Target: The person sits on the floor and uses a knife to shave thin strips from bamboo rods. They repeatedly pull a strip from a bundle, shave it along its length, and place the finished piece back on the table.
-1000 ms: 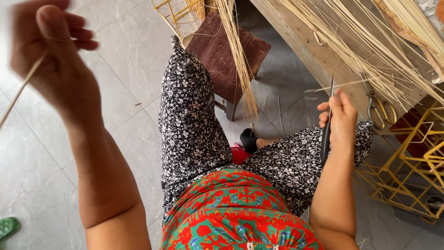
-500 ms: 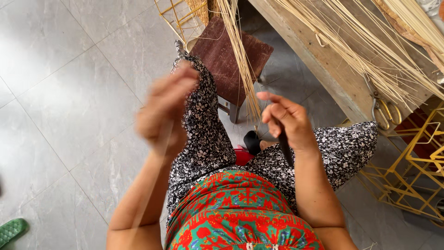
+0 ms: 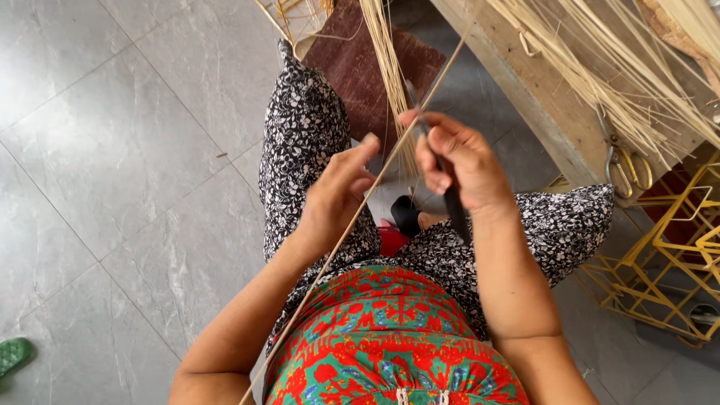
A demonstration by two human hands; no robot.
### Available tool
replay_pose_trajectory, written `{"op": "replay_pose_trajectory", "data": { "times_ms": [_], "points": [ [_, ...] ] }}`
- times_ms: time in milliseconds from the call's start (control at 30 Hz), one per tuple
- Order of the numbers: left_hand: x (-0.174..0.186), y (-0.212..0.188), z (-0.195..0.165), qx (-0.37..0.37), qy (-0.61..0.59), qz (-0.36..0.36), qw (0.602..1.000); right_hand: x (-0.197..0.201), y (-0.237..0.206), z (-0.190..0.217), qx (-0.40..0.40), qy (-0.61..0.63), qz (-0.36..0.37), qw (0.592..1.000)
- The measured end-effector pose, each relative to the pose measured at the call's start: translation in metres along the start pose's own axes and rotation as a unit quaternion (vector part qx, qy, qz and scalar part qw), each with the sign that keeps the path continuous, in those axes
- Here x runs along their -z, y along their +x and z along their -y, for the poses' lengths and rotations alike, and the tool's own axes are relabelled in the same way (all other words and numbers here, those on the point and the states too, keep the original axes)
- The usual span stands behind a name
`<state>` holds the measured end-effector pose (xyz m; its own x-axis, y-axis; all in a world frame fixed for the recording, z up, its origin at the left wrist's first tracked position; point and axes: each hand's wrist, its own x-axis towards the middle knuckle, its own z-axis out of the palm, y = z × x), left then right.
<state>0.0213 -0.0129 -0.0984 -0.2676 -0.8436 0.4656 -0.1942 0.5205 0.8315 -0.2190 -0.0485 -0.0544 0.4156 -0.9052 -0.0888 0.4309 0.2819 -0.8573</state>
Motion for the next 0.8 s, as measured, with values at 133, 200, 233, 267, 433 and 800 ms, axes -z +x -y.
{"op": "replay_pose_trajectory", "data": {
  "times_ms": [133,200,233,267,433,800],
  "points": [
    [0.022,-0.011,0.006,0.295,-0.392,0.087,0.867,0.013,0.001,0.023,0.031,-0.076,-0.029,0.996],
    [0.031,-0.021,0.001,0.32,-0.415,0.14,0.84,0.013,0.001,0.032,0.032,-0.093,-0.048,0.994],
    [0.03,-0.024,-0.002,0.328,-0.383,0.147,0.851,0.012,0.002,0.035,0.035,-0.112,-0.048,0.992],
    [0.026,-0.026,-0.004,0.336,-0.351,0.154,0.86,0.011,0.002,0.037,0.037,-0.131,-0.047,0.99],
    [0.006,-0.023,-0.009,0.319,-0.27,0.124,0.9,0.001,-0.002,0.035,0.054,-0.158,-0.038,0.985],
    [0.008,0.0,-0.043,0.334,-0.401,0.179,0.834,-0.021,-0.039,0.006,-0.009,-0.162,0.012,0.987]
  ]
}}
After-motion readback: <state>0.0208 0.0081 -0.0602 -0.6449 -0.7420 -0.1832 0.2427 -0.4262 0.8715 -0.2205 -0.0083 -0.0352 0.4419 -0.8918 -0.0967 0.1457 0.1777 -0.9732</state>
